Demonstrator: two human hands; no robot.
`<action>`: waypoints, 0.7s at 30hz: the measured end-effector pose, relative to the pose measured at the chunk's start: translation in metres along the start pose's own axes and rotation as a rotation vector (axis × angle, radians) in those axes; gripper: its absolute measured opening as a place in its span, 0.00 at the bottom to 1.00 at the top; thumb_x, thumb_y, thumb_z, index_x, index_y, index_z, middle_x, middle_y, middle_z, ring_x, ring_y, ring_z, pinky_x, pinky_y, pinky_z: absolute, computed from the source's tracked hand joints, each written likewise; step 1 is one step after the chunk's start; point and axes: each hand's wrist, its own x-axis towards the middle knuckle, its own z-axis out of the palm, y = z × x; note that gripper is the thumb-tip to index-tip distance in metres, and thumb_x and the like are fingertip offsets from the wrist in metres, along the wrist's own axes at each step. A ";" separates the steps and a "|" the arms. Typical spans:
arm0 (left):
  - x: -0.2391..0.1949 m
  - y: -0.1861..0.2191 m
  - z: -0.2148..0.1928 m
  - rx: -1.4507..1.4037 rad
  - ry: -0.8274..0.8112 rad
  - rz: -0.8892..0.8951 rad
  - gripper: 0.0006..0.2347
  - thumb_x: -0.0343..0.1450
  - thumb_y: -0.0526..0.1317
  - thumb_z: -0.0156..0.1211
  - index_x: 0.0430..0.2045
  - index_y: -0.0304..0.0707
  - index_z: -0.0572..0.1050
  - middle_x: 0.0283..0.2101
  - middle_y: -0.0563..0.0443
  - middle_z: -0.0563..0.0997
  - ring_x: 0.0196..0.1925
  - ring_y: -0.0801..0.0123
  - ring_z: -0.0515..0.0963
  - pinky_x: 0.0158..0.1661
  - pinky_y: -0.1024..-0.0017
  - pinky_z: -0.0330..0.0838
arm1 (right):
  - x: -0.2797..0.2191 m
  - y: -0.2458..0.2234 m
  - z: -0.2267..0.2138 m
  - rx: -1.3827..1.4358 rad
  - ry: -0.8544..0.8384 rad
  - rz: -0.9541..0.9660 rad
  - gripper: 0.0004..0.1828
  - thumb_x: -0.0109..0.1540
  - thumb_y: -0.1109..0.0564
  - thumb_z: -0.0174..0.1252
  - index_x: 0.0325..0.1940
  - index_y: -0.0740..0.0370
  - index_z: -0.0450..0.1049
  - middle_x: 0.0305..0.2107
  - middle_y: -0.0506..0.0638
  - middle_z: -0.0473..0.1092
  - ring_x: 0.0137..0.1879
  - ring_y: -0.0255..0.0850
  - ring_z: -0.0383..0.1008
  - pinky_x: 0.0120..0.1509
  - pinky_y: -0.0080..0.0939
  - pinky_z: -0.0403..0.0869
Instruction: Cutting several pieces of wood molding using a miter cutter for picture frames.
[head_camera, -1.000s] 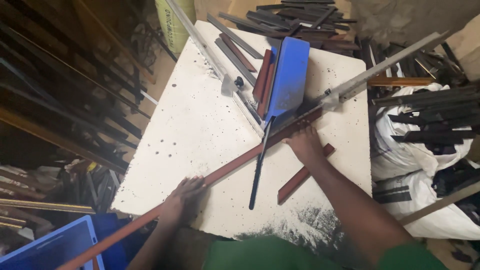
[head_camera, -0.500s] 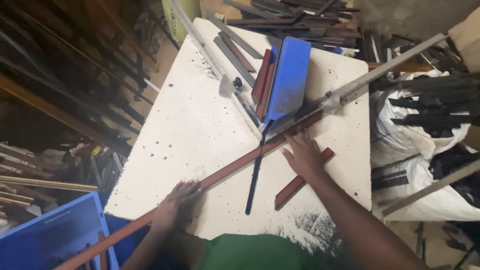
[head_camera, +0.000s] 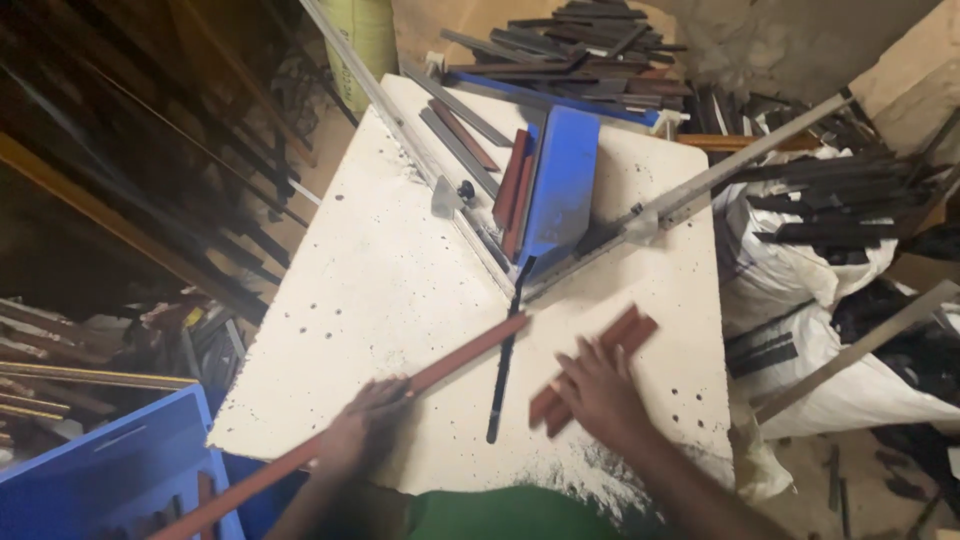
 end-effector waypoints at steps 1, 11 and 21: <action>0.004 0.001 0.012 -0.045 0.027 -0.013 0.20 0.67 0.31 0.54 0.55 0.44 0.77 0.66 0.51 0.72 0.70 0.66 0.67 0.71 0.60 0.53 | -0.007 -0.003 0.006 0.036 0.034 0.031 0.32 0.69 0.36 0.40 0.74 0.51 0.58 0.75 0.62 0.42 0.81 0.58 0.38 0.81 0.65 0.38; 0.095 0.083 0.016 -0.431 0.062 0.061 0.19 0.68 0.26 0.53 0.52 0.42 0.80 0.65 0.52 0.75 0.66 0.60 0.75 0.64 0.66 0.69 | 0.063 -0.014 0.029 -0.014 0.176 0.044 0.45 0.68 0.36 0.47 0.76 0.74 0.47 0.73 0.69 0.45 0.79 0.58 0.44 0.78 0.56 0.47; -0.089 -0.143 0.091 0.361 0.092 0.051 0.32 0.60 0.52 0.60 0.62 0.46 0.67 0.62 0.31 0.75 0.63 0.41 0.76 0.57 0.34 0.65 | 0.069 0.004 -0.002 -0.072 0.211 0.092 0.35 0.68 0.39 0.45 0.72 0.65 0.56 0.72 0.62 0.52 0.78 0.56 0.47 0.77 0.60 0.50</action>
